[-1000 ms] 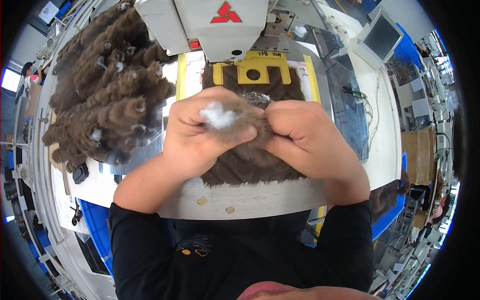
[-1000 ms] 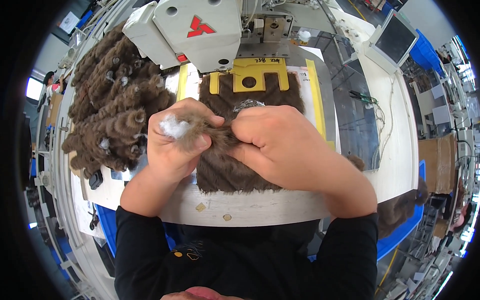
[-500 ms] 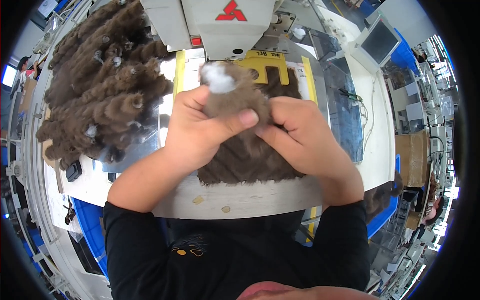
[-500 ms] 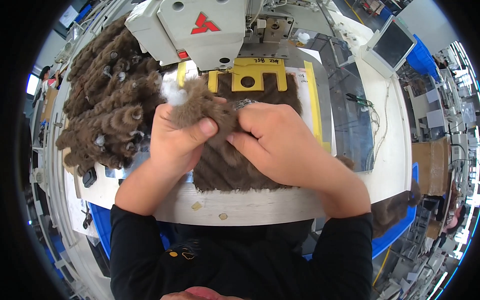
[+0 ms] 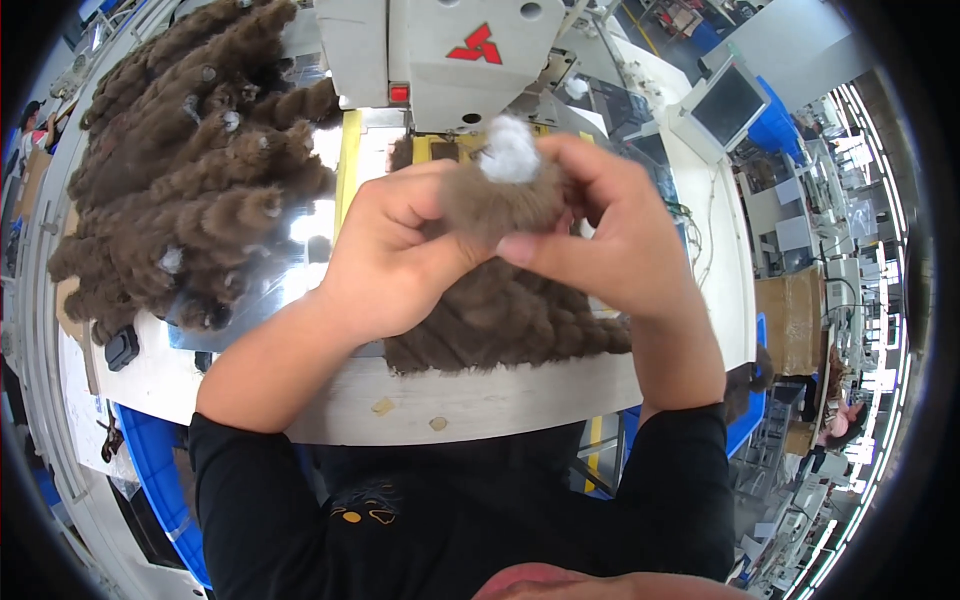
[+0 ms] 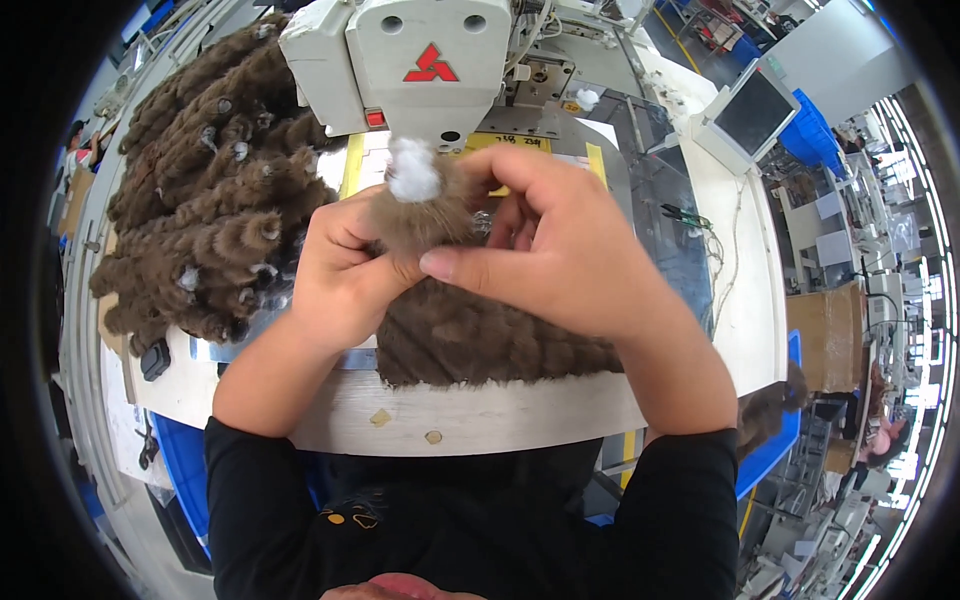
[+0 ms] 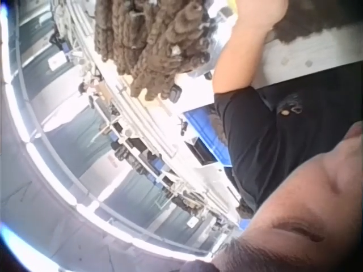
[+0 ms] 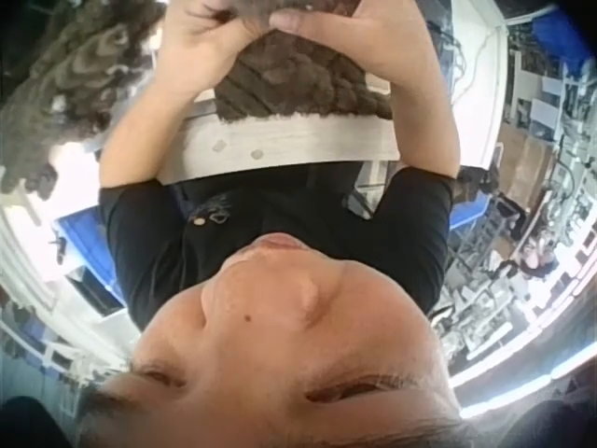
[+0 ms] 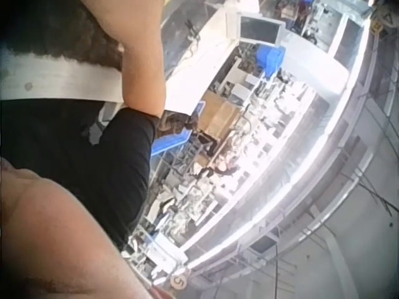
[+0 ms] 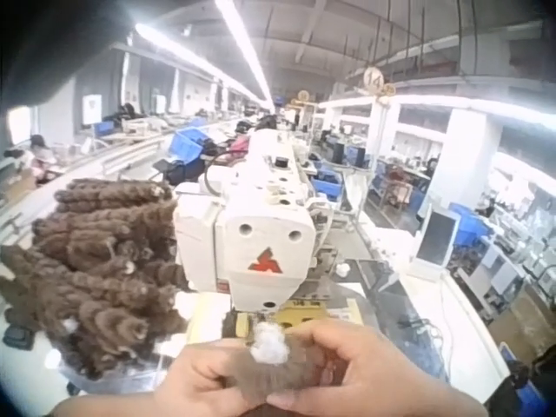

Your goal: Sewing and assembling faux fur pieces using an industrial sewing machine in a factory setting.

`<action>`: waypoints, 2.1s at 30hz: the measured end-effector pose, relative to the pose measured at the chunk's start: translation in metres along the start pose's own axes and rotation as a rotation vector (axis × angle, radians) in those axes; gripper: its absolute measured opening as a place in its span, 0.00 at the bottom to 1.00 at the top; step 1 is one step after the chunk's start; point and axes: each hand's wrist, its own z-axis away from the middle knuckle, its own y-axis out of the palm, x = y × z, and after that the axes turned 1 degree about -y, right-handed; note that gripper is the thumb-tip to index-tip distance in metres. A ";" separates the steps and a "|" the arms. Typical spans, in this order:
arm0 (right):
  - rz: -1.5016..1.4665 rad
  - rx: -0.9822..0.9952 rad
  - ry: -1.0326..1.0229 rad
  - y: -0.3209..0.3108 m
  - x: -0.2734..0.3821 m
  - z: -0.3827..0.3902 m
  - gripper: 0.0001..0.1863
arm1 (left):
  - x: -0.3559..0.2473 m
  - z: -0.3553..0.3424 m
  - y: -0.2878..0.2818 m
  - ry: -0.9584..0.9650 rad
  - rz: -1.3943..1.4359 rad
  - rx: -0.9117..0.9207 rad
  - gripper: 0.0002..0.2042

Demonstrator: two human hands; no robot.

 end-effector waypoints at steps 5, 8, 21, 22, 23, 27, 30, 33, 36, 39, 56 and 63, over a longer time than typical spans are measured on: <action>0.054 0.126 -0.030 -0.013 0.006 -0.012 0.12 | -0.006 -0.005 0.004 -0.044 0.034 0.086 0.03; -0.031 0.099 0.044 -0.016 0.003 -0.018 0.09 | 0.012 -0.003 0.007 -0.184 -0.019 0.142 0.11; -0.035 0.188 0.622 -0.031 -0.125 -0.075 0.08 | 0.077 -0.003 0.016 -0.425 -0.285 0.027 0.20; -0.018 0.207 0.596 -0.026 -0.130 -0.079 0.08 | 0.070 -0.005 0.010 -0.518 -0.319 0.058 0.20; 0.003 0.218 0.570 -0.023 -0.133 -0.081 0.08 | 0.061 -0.010 0.003 -0.606 -0.352 0.096 0.21; 0.133 0.199 0.450 0.000 -0.136 -0.096 0.09 | 0.082 -0.010 -0.033 -0.233 -0.621 0.228 0.31; 0.291 0.143 0.417 0.004 -0.138 -0.097 0.13 | 0.057 -0.017 -0.032 -0.330 -0.875 0.334 0.33; 0.514 0.035 0.090 0.011 -0.153 -0.096 0.15 | 0.069 -0.012 -0.034 -0.133 -1.147 0.331 0.32; 0.636 0.030 0.094 0.012 -0.154 -0.099 0.17 | 0.079 -0.009 -0.036 0.083 -1.313 0.299 0.31; 0.686 0.012 0.150 0.009 -0.151 -0.102 0.17 | 0.081 -0.013 -0.038 0.122 -1.383 0.309 0.28; 0.509 0.077 0.298 -0.006 -0.156 -0.121 0.15 | 0.101 -0.039 -0.040 0.265 -1.564 0.210 0.10; 0.211 0.078 0.005 -0.012 -0.148 -0.120 0.22 | 0.103 -0.040 -0.041 0.294 -1.550 0.212 0.10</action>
